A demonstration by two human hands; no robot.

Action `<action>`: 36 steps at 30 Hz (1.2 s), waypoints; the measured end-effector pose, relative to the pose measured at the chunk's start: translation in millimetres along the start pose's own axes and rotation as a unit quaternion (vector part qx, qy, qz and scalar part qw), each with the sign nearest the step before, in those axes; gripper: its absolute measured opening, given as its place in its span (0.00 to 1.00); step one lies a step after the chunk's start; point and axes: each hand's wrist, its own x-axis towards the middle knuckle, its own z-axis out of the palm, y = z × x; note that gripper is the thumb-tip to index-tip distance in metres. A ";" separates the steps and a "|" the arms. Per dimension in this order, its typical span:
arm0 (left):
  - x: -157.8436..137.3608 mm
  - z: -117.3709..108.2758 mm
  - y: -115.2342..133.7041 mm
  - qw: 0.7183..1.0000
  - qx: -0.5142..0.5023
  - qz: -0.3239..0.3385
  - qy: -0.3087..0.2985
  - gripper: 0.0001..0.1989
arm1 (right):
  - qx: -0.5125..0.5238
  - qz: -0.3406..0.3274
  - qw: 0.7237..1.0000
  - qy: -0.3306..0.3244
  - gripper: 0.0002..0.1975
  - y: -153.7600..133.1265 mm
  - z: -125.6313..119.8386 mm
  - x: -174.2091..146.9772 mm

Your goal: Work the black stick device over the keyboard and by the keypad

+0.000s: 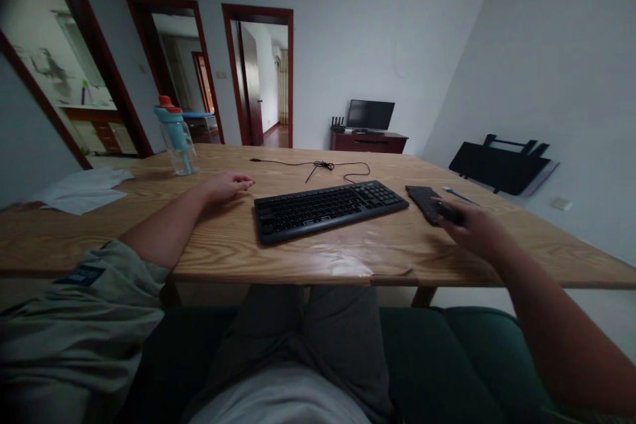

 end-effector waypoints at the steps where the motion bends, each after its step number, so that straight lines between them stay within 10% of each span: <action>1: 1.1 0.6 -1.2 1.000 -0.002 0.002 0.000 0.26 | -0.012 0.017 1.000 -0.014 0.21 18.7 -2.4 -8.9; 5: 2.6 2.0 -3.6 1.000 0.009 0.001 -0.023 0.24 | -0.006 0.019 0.997 -0.074 0.16 52.9 -0.7 -30.7; 36: -4.9 -4.2 9.3 0.999 0.027 -0.024 -0.030 0.21 | 0.022 -0.009 0.999 -0.045 0.15 36.4 -2.3 -42.8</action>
